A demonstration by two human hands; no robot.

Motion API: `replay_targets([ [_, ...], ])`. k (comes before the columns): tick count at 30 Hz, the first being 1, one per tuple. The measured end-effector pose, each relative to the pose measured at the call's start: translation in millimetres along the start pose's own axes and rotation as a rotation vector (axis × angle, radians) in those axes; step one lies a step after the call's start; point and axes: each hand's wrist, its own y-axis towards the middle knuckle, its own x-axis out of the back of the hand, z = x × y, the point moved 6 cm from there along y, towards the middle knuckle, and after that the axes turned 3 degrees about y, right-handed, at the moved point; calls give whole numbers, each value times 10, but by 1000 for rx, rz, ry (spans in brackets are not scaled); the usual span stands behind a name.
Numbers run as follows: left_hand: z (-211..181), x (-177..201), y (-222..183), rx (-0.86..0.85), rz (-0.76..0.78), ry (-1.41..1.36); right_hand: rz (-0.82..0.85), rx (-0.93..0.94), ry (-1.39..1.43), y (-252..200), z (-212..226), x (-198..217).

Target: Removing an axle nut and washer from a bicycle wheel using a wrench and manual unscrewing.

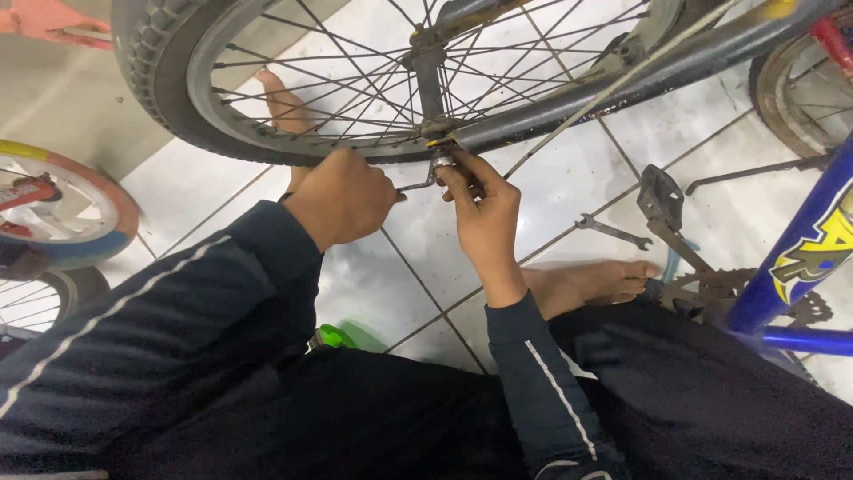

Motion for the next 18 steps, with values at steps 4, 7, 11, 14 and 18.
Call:
replay_targets([
  [4, -169, -68, 184, 31, -57, -119, 14, -18, -15, 41, -45, 15],
  [7, -209, 70, 221, 66, -113, -231, 22, -5, -16, 49, -2, 28],
  [11, -289, -94, 534, -6, -210, -276, 42, -50, -29, 52, 120, 45],
  [14, -426, -257, 790, -13, -298, -259, 32, 54, -118, 32, 273, 85],
  [18, -505, -240, 931, 35, -296, -362, 13, 177, -226, 12, 381, 113],
])
